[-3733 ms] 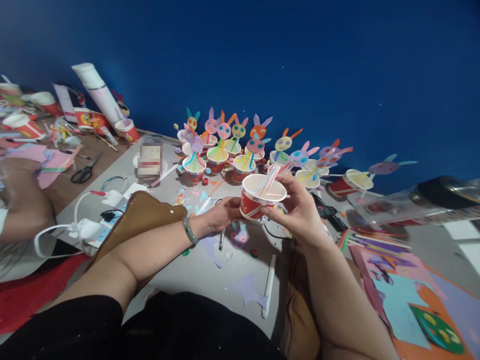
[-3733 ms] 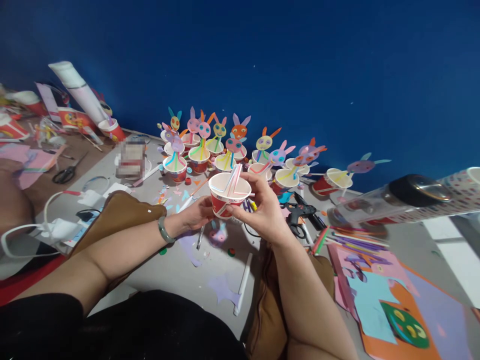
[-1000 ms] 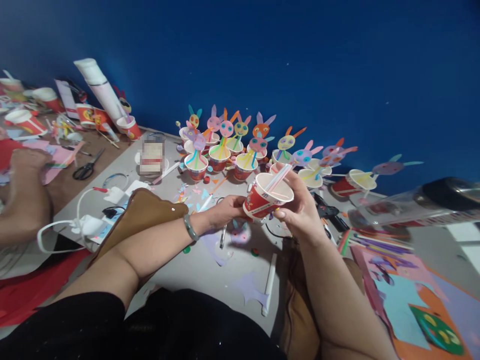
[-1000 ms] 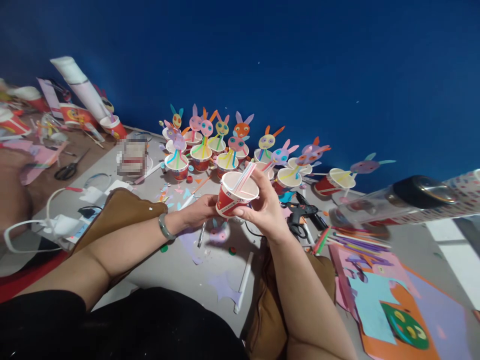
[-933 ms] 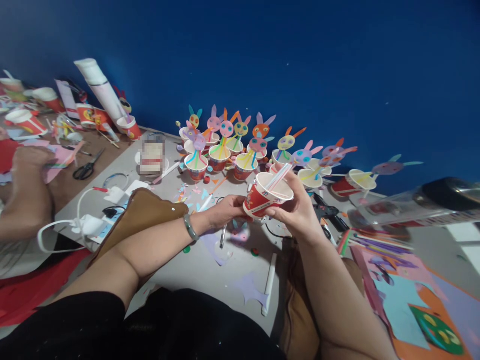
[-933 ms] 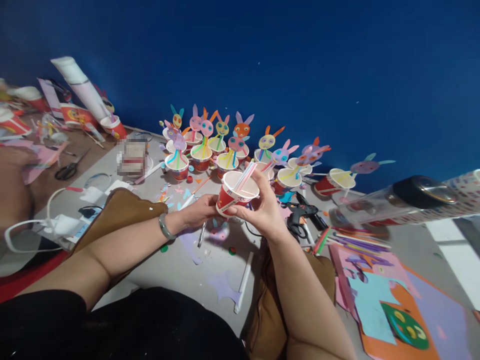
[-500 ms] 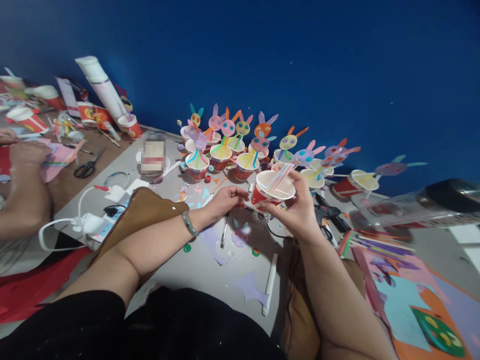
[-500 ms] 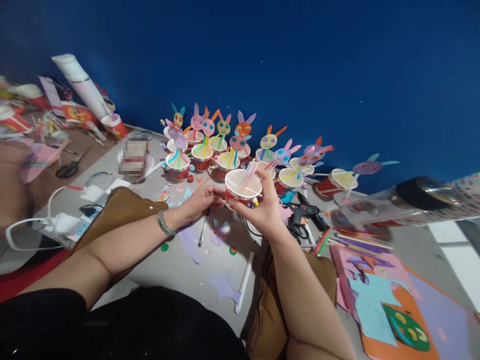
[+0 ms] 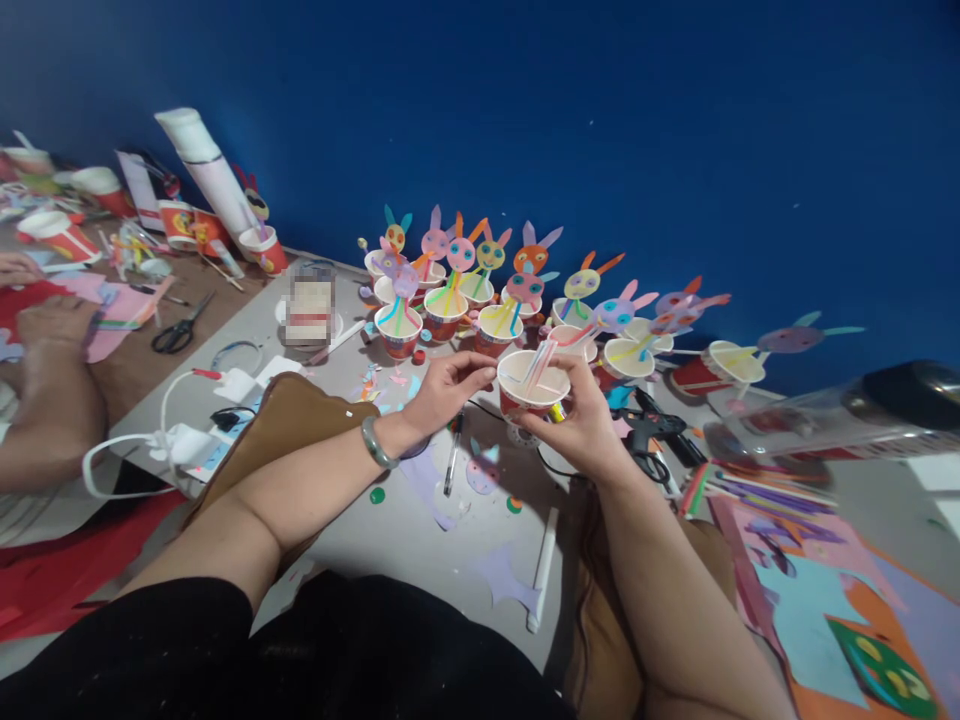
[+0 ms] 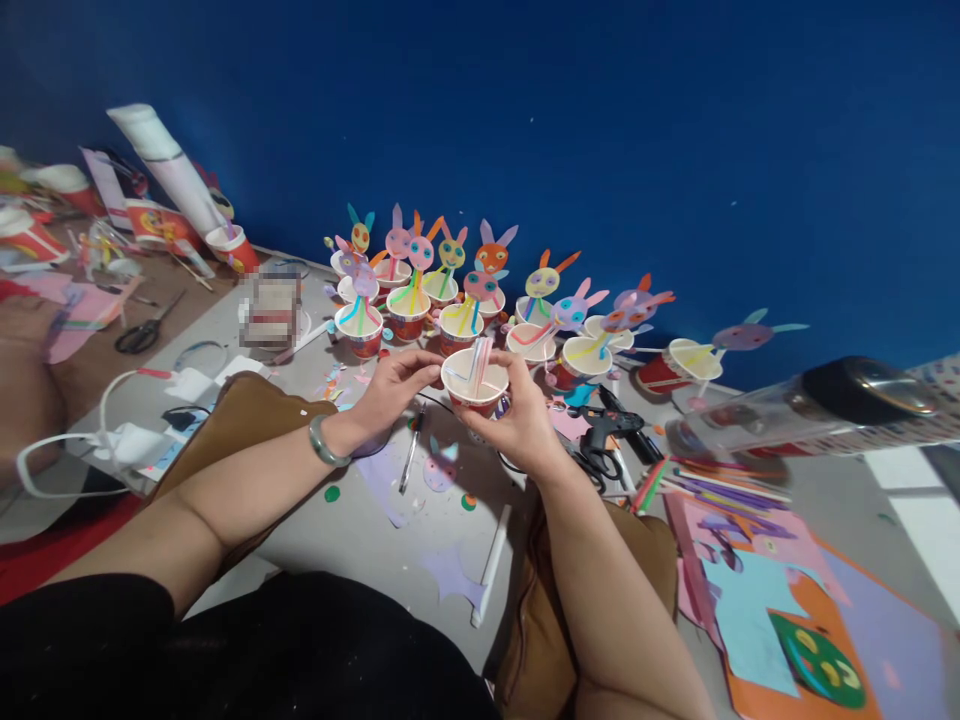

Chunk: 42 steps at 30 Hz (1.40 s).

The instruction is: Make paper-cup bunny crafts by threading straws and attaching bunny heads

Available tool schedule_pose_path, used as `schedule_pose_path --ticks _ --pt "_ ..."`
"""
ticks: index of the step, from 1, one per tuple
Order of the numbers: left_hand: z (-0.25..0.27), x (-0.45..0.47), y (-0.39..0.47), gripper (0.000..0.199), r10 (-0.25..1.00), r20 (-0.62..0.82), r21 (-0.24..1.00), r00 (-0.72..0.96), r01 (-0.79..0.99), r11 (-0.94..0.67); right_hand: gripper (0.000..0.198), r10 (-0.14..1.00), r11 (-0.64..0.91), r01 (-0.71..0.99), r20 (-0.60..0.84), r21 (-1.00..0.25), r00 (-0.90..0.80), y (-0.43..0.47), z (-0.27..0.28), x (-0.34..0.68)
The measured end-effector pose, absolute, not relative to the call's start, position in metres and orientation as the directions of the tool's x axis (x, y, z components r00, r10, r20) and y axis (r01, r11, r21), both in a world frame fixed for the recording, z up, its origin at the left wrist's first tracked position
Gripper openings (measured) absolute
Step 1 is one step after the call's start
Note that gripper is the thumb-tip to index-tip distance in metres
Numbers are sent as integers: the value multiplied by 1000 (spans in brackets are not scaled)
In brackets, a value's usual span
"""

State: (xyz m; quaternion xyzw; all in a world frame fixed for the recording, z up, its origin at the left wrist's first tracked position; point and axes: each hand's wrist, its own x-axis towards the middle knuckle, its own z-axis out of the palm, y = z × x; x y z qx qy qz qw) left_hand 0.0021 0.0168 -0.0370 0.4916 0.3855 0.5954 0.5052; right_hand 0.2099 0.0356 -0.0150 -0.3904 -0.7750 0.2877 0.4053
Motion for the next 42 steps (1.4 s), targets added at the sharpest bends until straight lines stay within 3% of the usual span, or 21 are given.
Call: schedule_pose_path --ticks 22,33,42 --pt "-52 0 24 38 966 252 965 60 -87 -246 38 759 619 363 412 -697 -504 42 -12 215" --pt "-52 1 23 29 956 293 956 -17 -5 -293 52 843 511 394 353 -764 -407 40 -16 212" --pt "-44 2 21 9 969 245 969 -40 -32 -247 50 851 472 403 286 -784 -441 40 -16 211"
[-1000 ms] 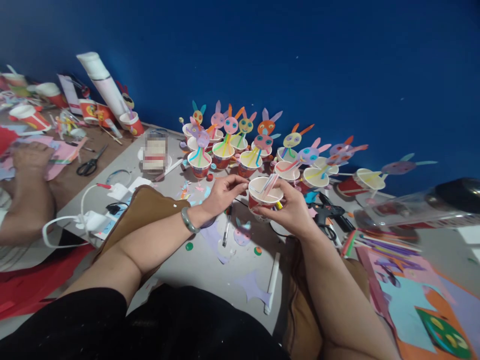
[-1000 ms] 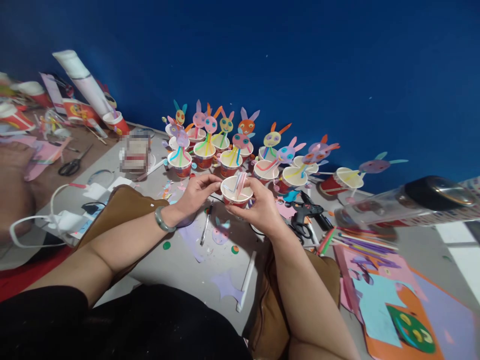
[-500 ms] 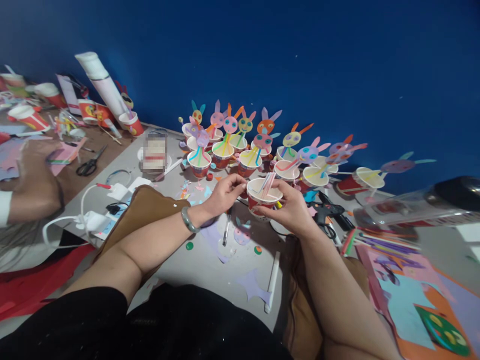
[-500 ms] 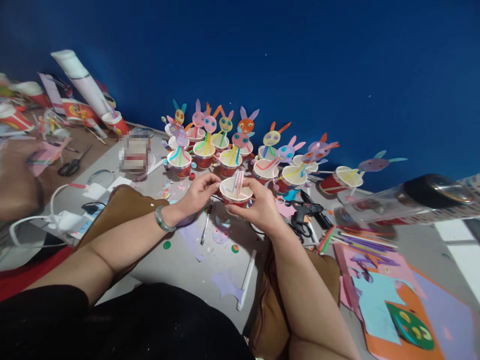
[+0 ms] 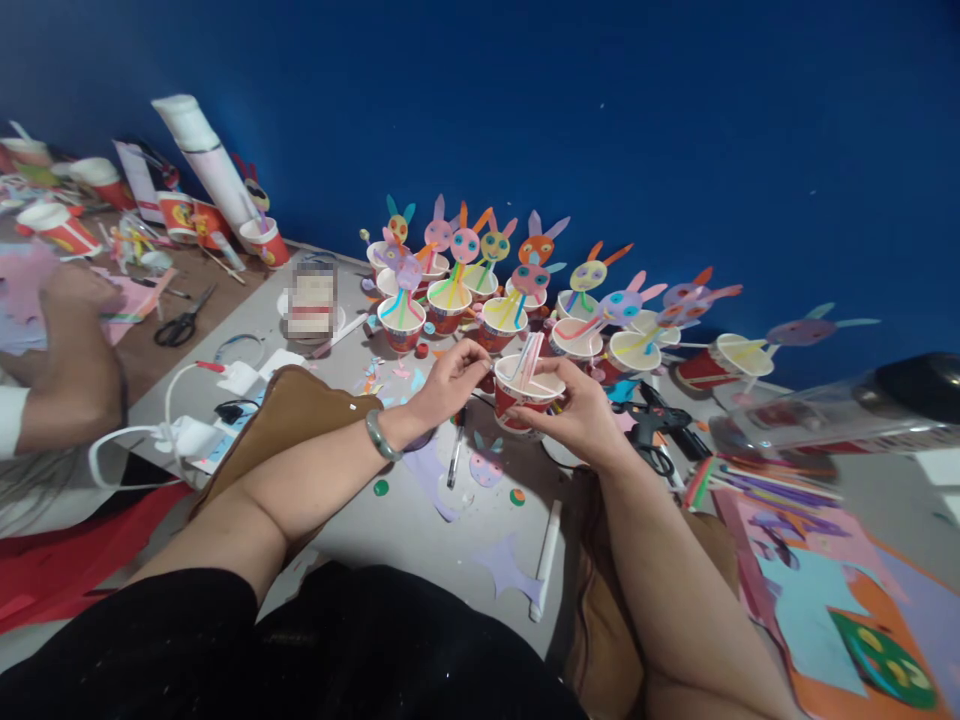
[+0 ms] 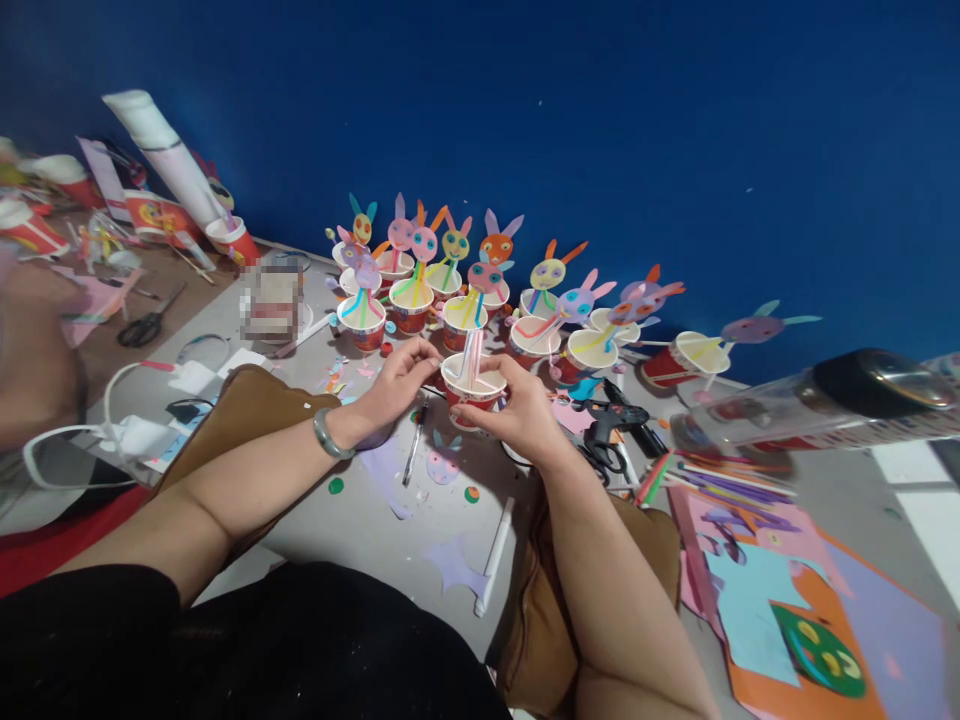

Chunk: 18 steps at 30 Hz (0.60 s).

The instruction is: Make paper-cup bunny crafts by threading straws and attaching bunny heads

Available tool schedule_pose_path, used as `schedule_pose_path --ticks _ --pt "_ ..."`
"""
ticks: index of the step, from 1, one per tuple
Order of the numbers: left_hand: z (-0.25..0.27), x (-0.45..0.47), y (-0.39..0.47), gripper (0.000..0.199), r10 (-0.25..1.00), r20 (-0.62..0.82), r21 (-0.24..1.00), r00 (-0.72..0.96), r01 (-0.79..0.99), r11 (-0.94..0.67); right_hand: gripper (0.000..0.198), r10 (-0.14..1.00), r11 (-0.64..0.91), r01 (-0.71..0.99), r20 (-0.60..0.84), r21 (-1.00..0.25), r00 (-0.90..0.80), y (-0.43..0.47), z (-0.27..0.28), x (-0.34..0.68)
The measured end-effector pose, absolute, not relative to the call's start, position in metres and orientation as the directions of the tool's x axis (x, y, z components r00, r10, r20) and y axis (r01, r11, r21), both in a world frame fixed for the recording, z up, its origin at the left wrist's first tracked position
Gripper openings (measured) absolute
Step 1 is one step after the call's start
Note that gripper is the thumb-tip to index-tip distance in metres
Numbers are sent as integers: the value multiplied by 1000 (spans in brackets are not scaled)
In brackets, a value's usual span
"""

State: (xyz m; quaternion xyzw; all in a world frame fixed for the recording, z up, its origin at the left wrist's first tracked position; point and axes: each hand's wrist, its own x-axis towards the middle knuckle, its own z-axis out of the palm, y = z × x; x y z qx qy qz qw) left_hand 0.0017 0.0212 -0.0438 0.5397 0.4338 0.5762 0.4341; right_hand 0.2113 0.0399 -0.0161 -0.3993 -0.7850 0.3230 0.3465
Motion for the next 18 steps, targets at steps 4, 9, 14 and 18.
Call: schedule_pose_path --ticks 4,9,14,18 --pt "-35 1 22 5 991 130 988 -42 -74 -132 47 842 465 409 249 -785 -479 38 -13 209" --pt "-23 -4 24 5 999 42 990 -20 -136 -45 47 832 469 399 242 -788 -499 38 -12 207" --pt "-23 -8 28 10 999 -2 986 49 -164 10 52 858 448 393 264 -803 -440 38 -15 208" --pt "-30 -8 29 8 992 84 988 90 -136 -72 53 872 434 364 282 -824 -400 39 -15 207"
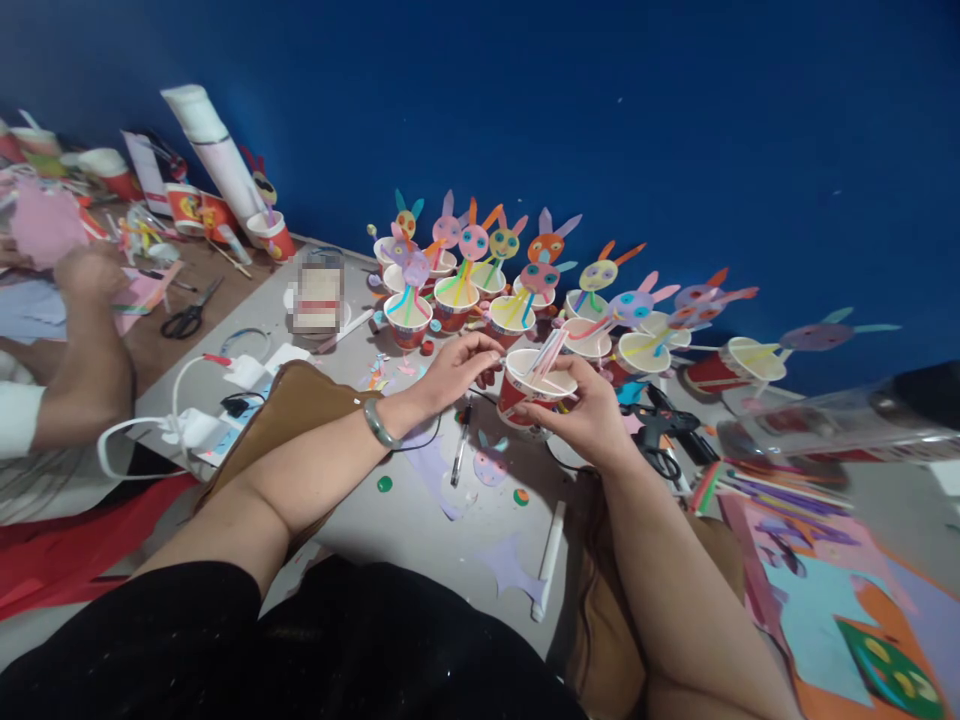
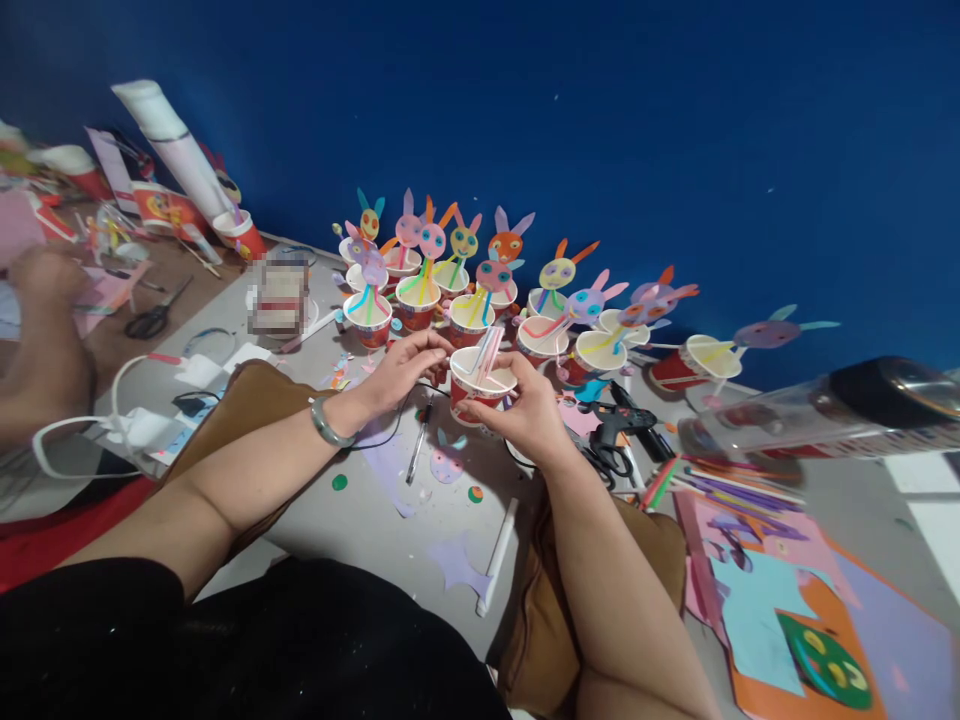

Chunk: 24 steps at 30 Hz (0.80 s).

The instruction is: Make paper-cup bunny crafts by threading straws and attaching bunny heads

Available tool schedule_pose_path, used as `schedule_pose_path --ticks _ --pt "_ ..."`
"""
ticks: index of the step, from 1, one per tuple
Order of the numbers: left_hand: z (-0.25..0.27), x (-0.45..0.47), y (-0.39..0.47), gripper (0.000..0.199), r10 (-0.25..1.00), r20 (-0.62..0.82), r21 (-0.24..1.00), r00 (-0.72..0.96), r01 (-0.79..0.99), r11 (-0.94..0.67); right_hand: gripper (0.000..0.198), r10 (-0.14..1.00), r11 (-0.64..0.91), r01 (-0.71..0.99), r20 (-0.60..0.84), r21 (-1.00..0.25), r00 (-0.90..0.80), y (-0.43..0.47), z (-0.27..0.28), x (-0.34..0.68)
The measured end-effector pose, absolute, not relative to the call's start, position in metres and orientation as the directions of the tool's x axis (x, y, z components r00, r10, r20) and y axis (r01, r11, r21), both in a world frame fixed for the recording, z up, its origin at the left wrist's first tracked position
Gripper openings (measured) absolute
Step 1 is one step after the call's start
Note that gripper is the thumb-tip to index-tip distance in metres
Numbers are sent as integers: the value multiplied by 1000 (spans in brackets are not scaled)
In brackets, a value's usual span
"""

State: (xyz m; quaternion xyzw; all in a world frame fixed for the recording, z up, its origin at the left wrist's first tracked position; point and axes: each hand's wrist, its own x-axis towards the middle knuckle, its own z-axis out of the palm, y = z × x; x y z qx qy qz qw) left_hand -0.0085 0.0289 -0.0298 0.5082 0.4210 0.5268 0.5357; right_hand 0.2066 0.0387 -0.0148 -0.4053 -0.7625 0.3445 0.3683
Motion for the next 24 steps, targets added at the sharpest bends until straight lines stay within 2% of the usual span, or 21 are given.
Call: schedule_pose_path --ticks 4,9,13,17,19,24 --pt "-35 -7 29 18 977 178 979 122 -119 -163 53 872 436 357 289 -826 -395 39 -15 206" --pt "-35 -7 29 35 972 200 975 122 -124 -185 55 877 423 352 280 -835 -389 38 -17 207" --pt "-34 -8 28 30 980 174 978 96 -131 -160 64 884 421 325 302 -847 -358 39 -18 205" --pt "-33 -8 30 21 991 134 979 4 -154 -132 88 885 381 167 306 -909 -351 44 -24 204" --pt "-32 -9 32 17 993 111 979 -39 -167 -116 92 894 362 126 305 -924 -330 48 -29 205" --pt "-29 -10 34 14 989 94 979 -114 -169 -113 62 932 335 178 299 -925 -203 52 -33 208"
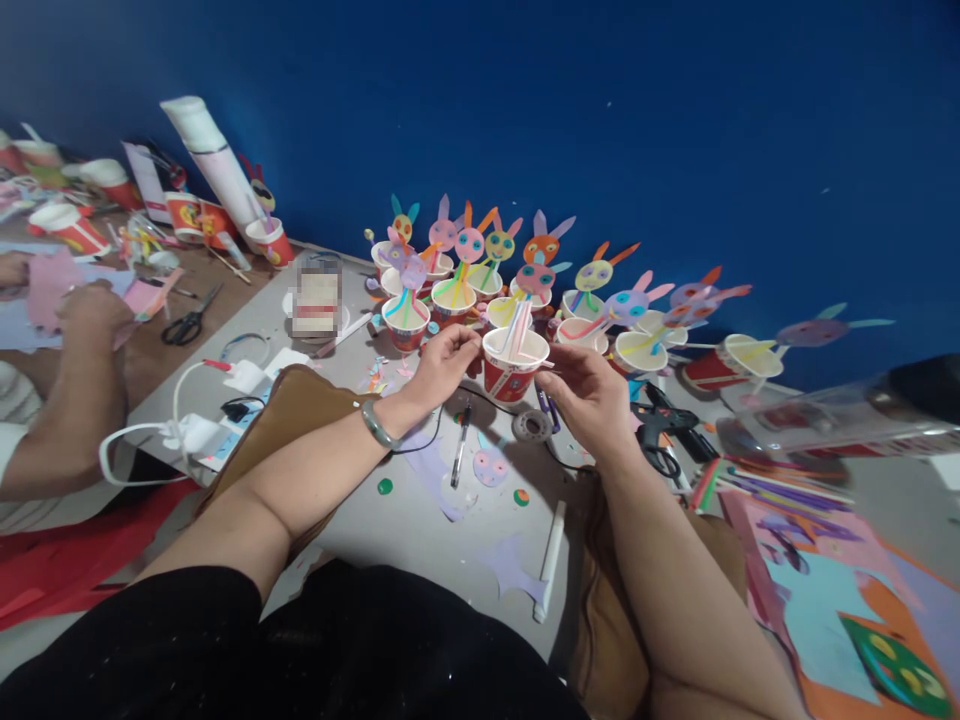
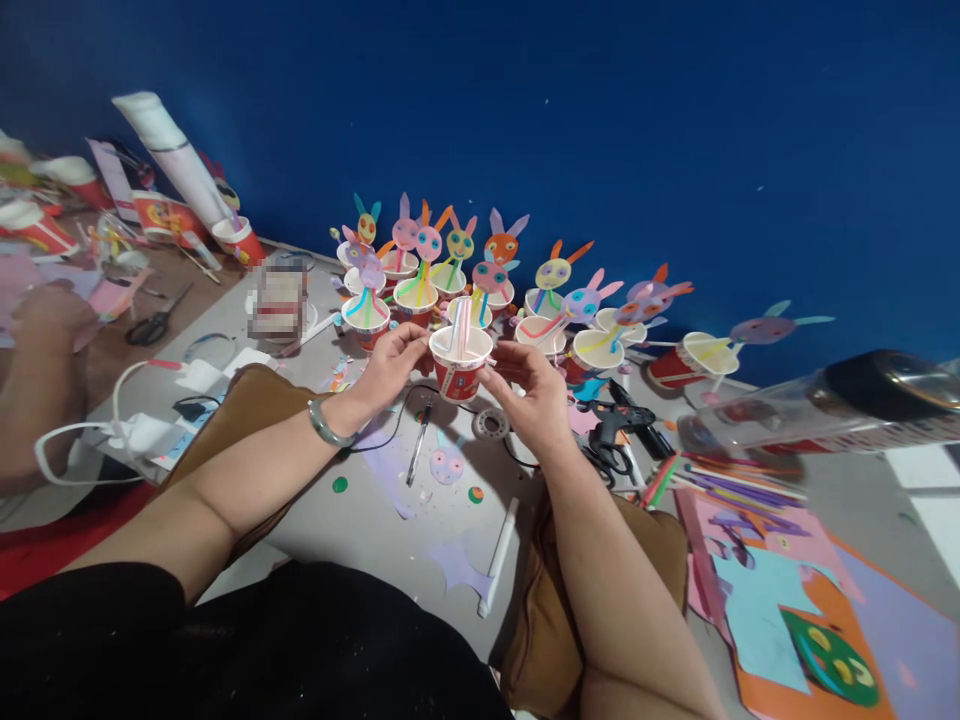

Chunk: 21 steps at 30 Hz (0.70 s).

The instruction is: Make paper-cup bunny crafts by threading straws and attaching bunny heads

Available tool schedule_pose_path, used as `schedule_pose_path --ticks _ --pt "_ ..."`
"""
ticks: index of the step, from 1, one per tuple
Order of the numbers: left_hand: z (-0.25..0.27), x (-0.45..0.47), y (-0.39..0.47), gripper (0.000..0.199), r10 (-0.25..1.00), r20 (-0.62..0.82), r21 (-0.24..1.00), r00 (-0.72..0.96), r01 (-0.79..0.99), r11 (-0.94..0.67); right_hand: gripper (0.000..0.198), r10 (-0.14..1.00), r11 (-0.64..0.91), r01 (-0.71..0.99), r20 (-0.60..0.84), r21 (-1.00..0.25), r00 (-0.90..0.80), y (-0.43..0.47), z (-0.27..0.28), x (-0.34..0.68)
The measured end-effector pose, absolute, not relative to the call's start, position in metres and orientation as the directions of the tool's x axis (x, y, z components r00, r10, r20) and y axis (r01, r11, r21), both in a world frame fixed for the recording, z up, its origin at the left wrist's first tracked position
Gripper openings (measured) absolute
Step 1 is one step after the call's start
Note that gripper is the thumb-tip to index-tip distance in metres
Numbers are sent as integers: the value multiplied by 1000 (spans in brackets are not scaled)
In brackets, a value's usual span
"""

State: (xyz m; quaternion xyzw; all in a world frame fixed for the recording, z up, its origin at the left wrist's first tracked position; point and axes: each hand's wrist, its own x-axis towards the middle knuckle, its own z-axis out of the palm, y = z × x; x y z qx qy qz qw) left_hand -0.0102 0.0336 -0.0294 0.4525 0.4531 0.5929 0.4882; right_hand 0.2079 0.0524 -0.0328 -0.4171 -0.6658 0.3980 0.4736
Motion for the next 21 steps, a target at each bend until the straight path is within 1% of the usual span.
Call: schedule_pose_path --ticks 2,6,12,17,21 --pt "-30 -10 34 15 986 96 981 -134 -155 -117 53 937 336 226 300 -914 -178 51 -31 207" --pt "-33 -9 34 15 982 127 983 -143 -115 -144 47 942 329 261 295 -908 -160 46 -25 204" --pt "-38 -10 35 17 970 198 976 -140 -62 -208 39 951 296 178 272 -938 -147 42 -20 197" --pt "-38 -11 34 14 964 233 970 -128 -38 -239 36 966 240 99 228 -966 -118 43 -22 195" --pt "-35 -11 32 14 959 264 963 -101 -28 -268 32 972 227 53 222 -972 -81 44 -22 195"
